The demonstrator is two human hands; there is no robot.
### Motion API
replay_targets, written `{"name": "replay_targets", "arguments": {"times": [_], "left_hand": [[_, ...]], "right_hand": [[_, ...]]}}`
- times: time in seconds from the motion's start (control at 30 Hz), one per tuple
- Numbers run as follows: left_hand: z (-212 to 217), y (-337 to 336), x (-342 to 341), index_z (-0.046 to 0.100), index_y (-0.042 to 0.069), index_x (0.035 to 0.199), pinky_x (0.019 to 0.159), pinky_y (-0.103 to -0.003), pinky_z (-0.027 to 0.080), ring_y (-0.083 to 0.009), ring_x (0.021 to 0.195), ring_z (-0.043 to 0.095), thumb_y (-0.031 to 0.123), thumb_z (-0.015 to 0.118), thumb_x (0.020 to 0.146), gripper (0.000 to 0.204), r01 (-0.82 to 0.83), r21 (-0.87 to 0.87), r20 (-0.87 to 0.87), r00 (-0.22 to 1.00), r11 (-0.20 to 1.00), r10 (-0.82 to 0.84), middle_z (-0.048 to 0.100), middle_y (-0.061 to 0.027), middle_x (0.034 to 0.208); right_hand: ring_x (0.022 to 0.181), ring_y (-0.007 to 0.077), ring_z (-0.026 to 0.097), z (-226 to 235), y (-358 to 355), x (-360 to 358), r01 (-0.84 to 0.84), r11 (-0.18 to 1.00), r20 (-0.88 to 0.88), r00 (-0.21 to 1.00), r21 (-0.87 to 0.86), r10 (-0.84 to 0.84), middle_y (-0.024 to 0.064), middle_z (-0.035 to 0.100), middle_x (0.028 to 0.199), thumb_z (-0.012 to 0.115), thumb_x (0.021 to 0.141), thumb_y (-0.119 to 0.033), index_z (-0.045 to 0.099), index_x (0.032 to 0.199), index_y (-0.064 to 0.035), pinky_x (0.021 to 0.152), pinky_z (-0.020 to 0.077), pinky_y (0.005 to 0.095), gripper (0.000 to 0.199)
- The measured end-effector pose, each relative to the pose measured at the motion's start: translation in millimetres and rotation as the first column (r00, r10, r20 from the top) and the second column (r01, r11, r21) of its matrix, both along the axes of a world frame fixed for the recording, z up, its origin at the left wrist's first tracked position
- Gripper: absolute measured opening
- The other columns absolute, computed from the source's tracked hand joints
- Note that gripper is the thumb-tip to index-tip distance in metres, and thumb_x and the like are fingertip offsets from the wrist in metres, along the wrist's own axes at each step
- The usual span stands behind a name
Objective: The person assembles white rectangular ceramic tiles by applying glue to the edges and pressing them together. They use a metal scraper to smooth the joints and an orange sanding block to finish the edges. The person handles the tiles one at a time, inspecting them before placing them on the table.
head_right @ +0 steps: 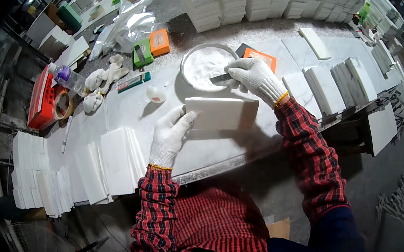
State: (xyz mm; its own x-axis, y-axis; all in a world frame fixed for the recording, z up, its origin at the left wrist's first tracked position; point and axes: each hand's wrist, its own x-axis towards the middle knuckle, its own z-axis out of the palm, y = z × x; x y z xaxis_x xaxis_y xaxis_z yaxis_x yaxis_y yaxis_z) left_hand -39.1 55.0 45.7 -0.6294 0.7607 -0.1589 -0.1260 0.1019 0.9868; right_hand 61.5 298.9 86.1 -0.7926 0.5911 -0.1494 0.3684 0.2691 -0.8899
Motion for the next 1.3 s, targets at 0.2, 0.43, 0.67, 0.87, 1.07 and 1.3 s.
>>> {"name": "replay_targets", "arguments": {"times": [0.2,0.43,0.67,0.87,1.07,1.3], "left_hand": [[4.5,28.3,-6.8,0.071,-0.003,0.119,0.084,-0.023,0.051,-0.0078,0.093,0.065,0.016,0.065,0.099,0.028,0.034,0.027,0.061,0.997,0.999,-0.036,0.074,-0.0043,0.104],[-5.7,43.4,-11.8,0.073,0.004,0.108,0.051,-0.019,0.034,-0.0007,0.058,0.044,0.026,0.067,0.098,0.025,0.033,-0.049,0.025,0.999,0.998,-0.031,0.056,0.0074,0.072],[-1.8,45.1,-10.7,0.073,0.004,0.104,0.049,-0.019,0.032,-0.0006,0.056,0.043,0.027,0.068,0.098,0.024,0.02,-0.06,0.066,0.998,0.998,-0.016,0.054,0.0081,0.069],[3.4,44.2,-10.8,0.071,0.0,0.114,0.067,-0.022,0.046,-0.0046,0.076,0.057,0.023,0.068,0.098,0.028,0.017,-0.105,0.088,0.996,0.994,-0.008,0.067,0.0,0.089],[0.0,45.8,-10.7,0.071,0.003,0.107,0.057,-0.02,0.038,-0.002,0.065,0.049,0.025,0.068,0.098,0.024,0.014,-0.109,0.061,0.998,0.994,-0.008,0.059,0.005,0.077],[-2.5,47.0,-9.4,0.072,0.005,0.107,0.047,-0.019,0.031,0.0001,0.055,0.042,0.027,0.068,0.098,0.025,-0.017,-0.097,0.061,0.998,0.995,0.023,0.054,0.0087,0.07]], "right_hand": [[0.055,0.0037,0.046,15.5,17.6,12.5,0.009,0.944,-0.117,0.992,-0.33,-0.051,-0.0012,0.063,0.074,0.064,0.1,-0.022,0.071,0.118,-0.0011,0.047,0.0346,0.0199,0.029],[0.056,0.003,0.05,36.0,4.3,8.6,-0.016,0.976,-0.077,0.997,-0.217,0.0,-0.0021,0.065,0.074,0.065,0.098,-0.025,0.073,0.116,-0.0029,0.048,0.0362,0.019,0.03],[0.056,0.0046,0.054,27.7,3.5,4.7,-0.061,0.995,-0.039,0.998,-0.084,0.058,0.0017,0.07,0.075,0.061,0.098,-0.021,0.072,0.117,0.0,0.05,0.0425,0.0197,0.031],[0.054,0.0052,0.055,26.2,-2.7,6.5,-0.067,0.993,-0.097,0.994,-0.094,0.058,0.0036,0.071,0.075,0.061,0.098,-0.016,0.071,0.117,0.0014,0.05,0.0442,0.0207,0.028],[0.055,0.0054,0.056,32.5,-3.9,15.0,-0.017,0.999,-0.081,0.997,-0.032,0.014,0.0038,0.07,0.074,0.059,0.1,-0.016,0.071,0.116,0.0016,0.05,0.0451,0.0209,0.027],[0.058,0.0056,0.059,30.9,-17.9,18.3,-0.013,1.0,-0.132,0.991,-0.002,0.012,0.004,0.071,0.074,0.06,0.1,-0.016,0.071,0.116,0.0012,0.052,0.0469,0.0218,0.026]]}}
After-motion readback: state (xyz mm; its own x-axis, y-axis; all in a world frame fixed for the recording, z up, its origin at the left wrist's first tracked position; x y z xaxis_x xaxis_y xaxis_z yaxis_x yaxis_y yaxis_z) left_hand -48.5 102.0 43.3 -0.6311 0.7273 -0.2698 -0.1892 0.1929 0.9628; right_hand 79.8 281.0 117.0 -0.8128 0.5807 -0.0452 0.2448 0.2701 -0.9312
